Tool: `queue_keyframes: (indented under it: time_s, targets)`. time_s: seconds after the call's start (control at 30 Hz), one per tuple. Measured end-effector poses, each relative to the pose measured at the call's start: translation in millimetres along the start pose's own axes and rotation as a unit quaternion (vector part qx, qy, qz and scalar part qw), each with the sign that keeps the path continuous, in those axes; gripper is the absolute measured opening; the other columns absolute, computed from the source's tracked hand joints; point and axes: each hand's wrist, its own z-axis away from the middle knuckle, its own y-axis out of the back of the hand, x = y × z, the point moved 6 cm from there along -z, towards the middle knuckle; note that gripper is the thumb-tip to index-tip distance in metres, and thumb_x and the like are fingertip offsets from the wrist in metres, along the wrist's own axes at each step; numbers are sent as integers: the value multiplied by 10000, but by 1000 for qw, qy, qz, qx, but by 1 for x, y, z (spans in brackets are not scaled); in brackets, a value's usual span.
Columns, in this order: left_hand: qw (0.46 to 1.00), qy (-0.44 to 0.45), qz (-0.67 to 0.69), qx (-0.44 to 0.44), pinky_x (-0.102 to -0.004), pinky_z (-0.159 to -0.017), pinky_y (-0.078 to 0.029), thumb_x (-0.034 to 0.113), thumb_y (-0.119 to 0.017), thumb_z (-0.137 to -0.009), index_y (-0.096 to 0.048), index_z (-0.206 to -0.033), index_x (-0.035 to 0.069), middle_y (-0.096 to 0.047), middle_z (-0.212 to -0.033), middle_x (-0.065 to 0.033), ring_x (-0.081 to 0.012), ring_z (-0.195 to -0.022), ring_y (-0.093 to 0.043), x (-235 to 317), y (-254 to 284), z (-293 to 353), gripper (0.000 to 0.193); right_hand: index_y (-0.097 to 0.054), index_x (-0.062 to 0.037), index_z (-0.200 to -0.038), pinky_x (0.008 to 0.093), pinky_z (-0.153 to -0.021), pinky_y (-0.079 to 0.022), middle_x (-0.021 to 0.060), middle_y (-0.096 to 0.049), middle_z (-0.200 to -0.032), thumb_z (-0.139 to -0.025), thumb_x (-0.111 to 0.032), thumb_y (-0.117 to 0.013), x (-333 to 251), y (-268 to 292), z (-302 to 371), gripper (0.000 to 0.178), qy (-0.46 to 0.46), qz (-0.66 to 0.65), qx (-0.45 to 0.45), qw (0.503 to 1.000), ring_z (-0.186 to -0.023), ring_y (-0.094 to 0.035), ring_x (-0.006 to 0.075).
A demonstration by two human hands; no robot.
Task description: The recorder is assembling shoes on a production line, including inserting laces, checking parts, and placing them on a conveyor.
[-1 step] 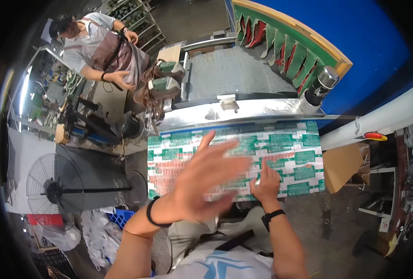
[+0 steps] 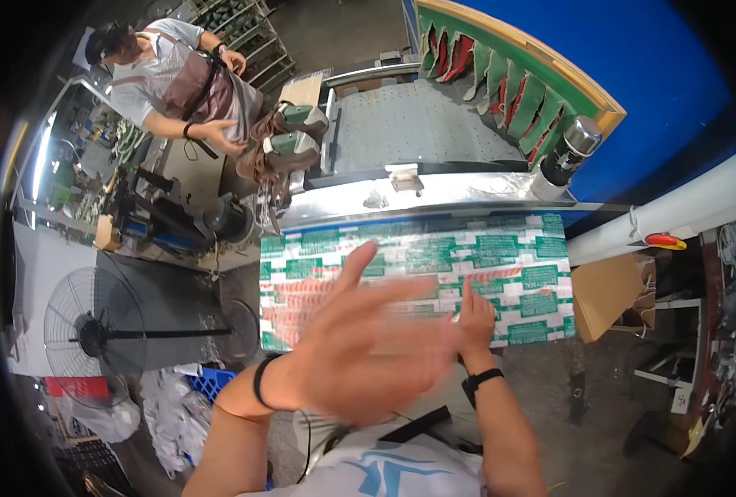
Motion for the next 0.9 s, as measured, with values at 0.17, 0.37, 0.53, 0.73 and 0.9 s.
queue_keyframes:
  time_s: [0.17, 0.37, 0.53, 0.73, 0.9]
  targets:
    - [992, -91, 53, 74, -625, -1153, -404, 97, -778, -886, -758, -1183, 78, -698, -1311, -111, -322, -1331, -607, 87, 16, 28, 299, -512, 26, -1594, 529, -962, -518, 183, -679, -1176, -821, -211, -706, -21, 0, -8, 832, 10, -20, 8, 1000, -1052, -644, 397]
    - [985, -84, 92, 123, -508, -945, -484, 213, -697, -971, -727, -1074, 52, -667, -1139, -103, -287, -1075, -614, 117, 5, 24, 193, -494, 28, -1601, 541, -951, -523, 218, -674, -1169, -821, -211, -713, -23, -3, -11, 845, 22, -24, 0, 999, -1043, -656, 420]
    - [983, -78, 82, 144, -410, -772, -550, 309, -629, -1042, -701, -983, 30, -641, -995, -97, -257, -861, -619, 143, -13, 15, 294, -456, 28, -1625, 546, -950, -524, 227, -673, -1197, -824, -209, -726, -10, -3, -11, 877, 36, -22, -2, 999, -1060, -655, 437]
    - [900, -57, 77, 424, -407, -675, -704, 464, -642, -1080, -699, -654, -40, -698, -689, -212, -331, -622, -720, 169, -6, 32, 662, -477, 17, -1593, 560, -934, -520, 231, -669, -1212, -830, -247, -760, -23, 2, -11, 855, 60, -17, 67, 996, -1068, -647, 452]
    - [972, 207, -110, -21, -434, -784, -608, 75, -736, -950, -757, -1157, 6, -746, -1022, -179, -344, -880, -741, 102, 36, 90, 219, -462, 23, -1602, 531, -1035, -493, 207, -651, -1307, -864, -314, -774, -18, 4, -5, 869, 45, 15, 71, 996, -1183, -627, 408]
